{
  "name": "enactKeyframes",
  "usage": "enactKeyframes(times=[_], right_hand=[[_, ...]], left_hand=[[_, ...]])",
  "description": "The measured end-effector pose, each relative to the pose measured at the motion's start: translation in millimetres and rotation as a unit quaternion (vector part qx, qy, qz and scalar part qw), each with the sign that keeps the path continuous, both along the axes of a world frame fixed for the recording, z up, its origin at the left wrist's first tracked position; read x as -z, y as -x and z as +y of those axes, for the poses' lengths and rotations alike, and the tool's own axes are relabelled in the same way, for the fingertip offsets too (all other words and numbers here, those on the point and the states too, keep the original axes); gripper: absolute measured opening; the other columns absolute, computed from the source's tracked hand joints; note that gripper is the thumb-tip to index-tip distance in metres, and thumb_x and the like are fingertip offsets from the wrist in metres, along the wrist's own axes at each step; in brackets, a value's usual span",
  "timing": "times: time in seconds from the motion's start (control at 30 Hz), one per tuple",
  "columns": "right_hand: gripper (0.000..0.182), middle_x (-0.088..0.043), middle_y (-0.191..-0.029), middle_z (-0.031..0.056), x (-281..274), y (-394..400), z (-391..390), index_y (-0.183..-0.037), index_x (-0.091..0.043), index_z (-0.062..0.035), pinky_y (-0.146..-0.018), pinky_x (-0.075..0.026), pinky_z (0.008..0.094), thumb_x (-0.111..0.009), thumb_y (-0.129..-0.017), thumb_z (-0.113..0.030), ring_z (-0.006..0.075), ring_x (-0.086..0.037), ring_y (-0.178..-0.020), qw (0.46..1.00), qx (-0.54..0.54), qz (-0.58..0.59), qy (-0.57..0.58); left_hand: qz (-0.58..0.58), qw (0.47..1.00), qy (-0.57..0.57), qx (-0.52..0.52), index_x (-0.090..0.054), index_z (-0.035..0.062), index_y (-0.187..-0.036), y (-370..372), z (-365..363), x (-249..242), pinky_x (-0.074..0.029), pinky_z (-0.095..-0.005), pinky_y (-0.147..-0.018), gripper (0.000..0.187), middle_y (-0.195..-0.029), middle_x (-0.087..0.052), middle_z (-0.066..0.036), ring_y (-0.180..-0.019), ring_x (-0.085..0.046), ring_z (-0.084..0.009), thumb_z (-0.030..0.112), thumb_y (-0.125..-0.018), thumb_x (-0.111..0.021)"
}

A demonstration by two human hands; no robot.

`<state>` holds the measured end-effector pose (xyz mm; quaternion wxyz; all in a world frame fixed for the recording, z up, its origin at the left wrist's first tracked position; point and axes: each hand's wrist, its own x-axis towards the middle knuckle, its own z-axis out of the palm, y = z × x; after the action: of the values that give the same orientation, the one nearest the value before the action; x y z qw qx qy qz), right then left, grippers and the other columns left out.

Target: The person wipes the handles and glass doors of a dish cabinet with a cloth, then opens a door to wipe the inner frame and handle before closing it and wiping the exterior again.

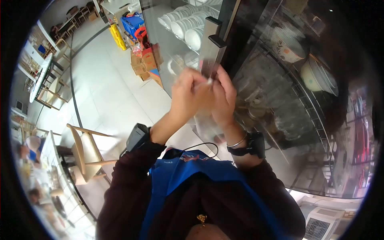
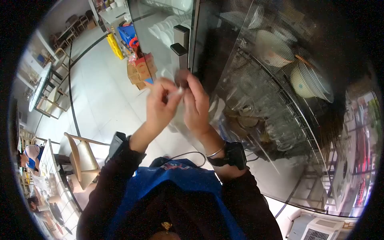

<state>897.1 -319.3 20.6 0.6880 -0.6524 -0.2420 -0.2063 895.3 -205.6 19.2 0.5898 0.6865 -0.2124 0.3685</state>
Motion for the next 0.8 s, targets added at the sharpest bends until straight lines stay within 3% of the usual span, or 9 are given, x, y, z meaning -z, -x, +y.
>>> enactKeyframes(times=[0.07, 0.1, 0.17, 0.27, 0.3, 0.4, 0.5, 0.63, 0.8], right_hand=[[0.032, -0.057, -0.108, 0.0181, -1, -3, -1, -0.118, -0.047, 0.0056, -0.087, -0.040, 0.0299, -0.039, -0.090, -0.006, 0.0242, -0.054, -0.102, 0.999, 0.026, -0.025, 0.009], [0.033, -0.057, -0.109, 0.0180, 5, -9, -6, -0.120, -0.047, 0.0051, -0.088, -0.039, 0.0294, -0.039, -0.090, -0.007, 0.0238, -0.054, -0.103, 0.998, 0.052, -0.041, 0.023], [0.033, -0.056, -0.111, 0.0179, 5, -5, -6, -0.122, -0.046, 0.0041, -0.090, -0.039, 0.0293, -0.038, -0.091, -0.006, 0.0230, -0.054, -0.104, 0.997, 0.061, -0.038, 0.040], [0.038, -0.046, -0.126, 0.0177, -3, 4, -8, -0.131, -0.034, 0.0048, -0.099, -0.033, 0.0333, -0.032, -0.093, -0.005, 0.0215, -0.045, -0.116, 1.000, -0.008, -0.020, 0.012], [0.038, -0.046, -0.126, 0.0177, -4, 8, -9, -0.131, -0.034, 0.0048, -0.099, -0.033, 0.0333, -0.032, -0.093, -0.005, 0.0215, -0.045, -0.116, 1.000, -0.013, -0.017, 0.014], [0.038, -0.046, -0.126, 0.0172, -5, 18, -11, -0.131, -0.034, 0.0050, -0.099, -0.032, 0.0321, -0.032, -0.094, -0.005, 0.0212, -0.045, -0.116, 0.999, -0.021, -0.037, 0.026], [0.036, -0.053, -0.117, 0.0200, 0, 22, -14, -0.128, -0.039, 0.0024, -0.094, -0.038, 0.0327, -0.034, -0.092, -0.005, 0.0257, -0.052, -0.109, 0.995, 0.025, -0.059, 0.074], [0.039, -0.046, -0.124, 0.0207, 8, 20, -17, -0.129, -0.038, 0.0027, -0.095, -0.037, 0.0329, -0.034, -0.091, -0.002, 0.0267, -0.048, -0.114, 0.998, -0.032, -0.028, 0.036], [0.041, -0.046, -0.126, 0.0201, 8, 21, -17, -0.129, -0.037, 0.0025, -0.096, -0.036, 0.0329, -0.032, -0.089, -0.001, 0.0270, -0.047, -0.116, 0.999, -0.045, -0.015, 0.019]], left_hand=[[0.082, 0.985, -0.153, 0.018, -0.051, 0.0045, -0.086, 3, 13, 26, -0.036, -0.0178, -0.054, 0.014, -0.070, -0.047, 0.001, -0.060, -0.044, -0.0063, 0.002, -0.079, -0.062], [0.083, 0.984, -0.158, 0.013, -0.051, 0.0045, -0.086, 1, 10, 24, -0.036, -0.0178, -0.054, 0.014, -0.070, -0.047, 0.001, -0.060, -0.044, -0.0063, 0.002, -0.079, -0.062], [0.151, 0.985, -0.079, -0.016, -0.051, 0.0045, -0.086, 9, 14, 9, -0.033, -0.0174, -0.051, 0.012, -0.068, -0.047, 0.004, -0.056, -0.040, -0.0039, 0.003, -0.080, -0.061], [0.147, 0.989, 0.033, -0.006, -0.054, 0.0030, -0.086, 9, 17, -34, -0.036, -0.0193, -0.051, 0.010, -0.070, -0.051, 0.002, -0.059, -0.044, -0.0042, 0.008, -0.082, -0.061], [0.129, 0.986, 0.101, 0.024, -0.054, 0.0024, -0.087, 10, 15, -47, -0.035, -0.0184, -0.051, 0.010, -0.069, -0.050, 0.003, -0.059, -0.042, -0.0026, 0.009, -0.082, -0.060], [0.108, 0.981, 0.128, 0.093, -0.053, 0.0017, -0.088, 14, -1, -75, -0.035, -0.0176, -0.051, 0.011, -0.069, -0.050, 0.004, -0.060, -0.041, -0.0008, 0.009, -0.083, -0.060], [0.115, 0.971, 0.187, 0.089, -0.053, 0.0018, -0.087, 12, -11, -63, -0.035, -0.0172, -0.053, 0.011, -0.069, -0.051, 0.004, -0.061, -0.043, -0.0009, 0.009, -0.083, -0.060], [0.206, 0.974, 0.085, 0.041, -0.053, 0.0020, -0.087, 16, -5, -25, -0.038, -0.0168, -0.056, 0.010, -0.071, -0.054, 0.002, -0.064, -0.047, -0.0016, 0.008, -0.083, -0.060], [0.106, 0.989, 0.102, 0.000, -0.052, 0.0015, -0.085, 20, -18, -58, -0.040, -0.0190, -0.056, 0.012, -0.071, -0.055, 0.000, -0.065, -0.050, -0.0043, 0.007, -0.080, -0.062]])
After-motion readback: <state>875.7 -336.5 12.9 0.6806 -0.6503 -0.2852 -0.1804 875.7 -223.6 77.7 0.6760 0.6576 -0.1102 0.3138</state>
